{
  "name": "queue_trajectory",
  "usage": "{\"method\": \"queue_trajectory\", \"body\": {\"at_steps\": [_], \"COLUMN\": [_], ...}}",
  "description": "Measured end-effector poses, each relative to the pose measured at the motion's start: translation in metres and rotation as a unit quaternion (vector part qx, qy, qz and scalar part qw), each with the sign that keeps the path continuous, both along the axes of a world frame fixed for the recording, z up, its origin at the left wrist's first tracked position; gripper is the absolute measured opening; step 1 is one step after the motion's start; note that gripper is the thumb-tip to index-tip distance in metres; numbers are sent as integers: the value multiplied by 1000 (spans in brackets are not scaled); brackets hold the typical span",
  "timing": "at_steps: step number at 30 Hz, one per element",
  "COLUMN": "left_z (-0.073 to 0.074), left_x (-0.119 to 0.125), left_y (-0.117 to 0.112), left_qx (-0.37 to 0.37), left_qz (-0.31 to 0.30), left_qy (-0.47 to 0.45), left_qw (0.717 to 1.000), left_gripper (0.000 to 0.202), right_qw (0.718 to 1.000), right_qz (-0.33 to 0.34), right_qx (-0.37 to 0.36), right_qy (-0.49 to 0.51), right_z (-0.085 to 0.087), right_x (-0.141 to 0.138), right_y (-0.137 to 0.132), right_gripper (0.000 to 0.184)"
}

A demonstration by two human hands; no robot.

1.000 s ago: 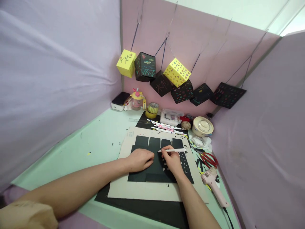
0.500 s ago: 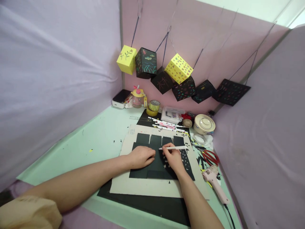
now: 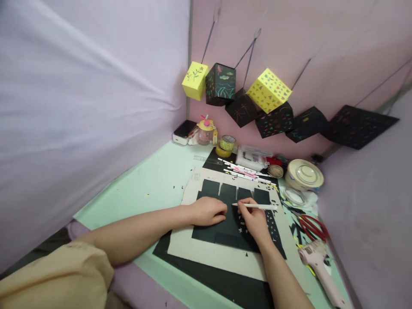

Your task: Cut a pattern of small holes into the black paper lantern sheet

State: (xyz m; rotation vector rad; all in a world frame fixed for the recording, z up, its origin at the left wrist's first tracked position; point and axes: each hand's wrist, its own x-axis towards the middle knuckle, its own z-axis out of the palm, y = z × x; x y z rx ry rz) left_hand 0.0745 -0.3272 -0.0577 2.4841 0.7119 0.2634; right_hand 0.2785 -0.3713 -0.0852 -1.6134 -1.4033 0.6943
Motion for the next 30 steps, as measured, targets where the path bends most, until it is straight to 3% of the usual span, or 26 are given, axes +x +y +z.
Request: {"method": "queue_trajectory", "body": {"at_steps": [4,8,11,14,17,19,22,24,26,30], "left_z": [30,53,53,39,27,23,23,23,23,24], "left_x": [-45,-138,-201,-229,-223,-210,-189,-173,-150,-83], "left_y": [7,1,-11,-11,14,39,66,68,58,16], "left_qx": [-144,-320,-400,-386,-269,-169,-64,-29,-8,38], "left_qz": [5,0,29,130,292,385,449,439,396,226], "left_qy": [-37,2,29,-5,-119,-193,-255,-254,-227,-140], "left_qw": [989,947,916,913,910,886,854,861,890,963], "left_gripper": [28,33,45,51,50,47,44,39,32,24], "right_qw": [1000,999,998,998,998,998,999,999,999,999], "right_qz": [2,5,0,2,4,3,1,3,5,7], "right_qx": [-8,-21,-26,-26,-23,-18,-14,-16,-22,-25], "right_qy": [-12,-38,-50,-51,-57,-56,-48,-45,-44,-23], "right_z": [0,-1,-2,-1,0,1,2,2,2,0], "right_x": [2,5,5,4,2,1,0,0,-1,0], "right_y": [0,0,0,0,0,-1,-1,-1,-1,1], "right_gripper": [33,32,32,32,33,32,32,32,31,30]}}
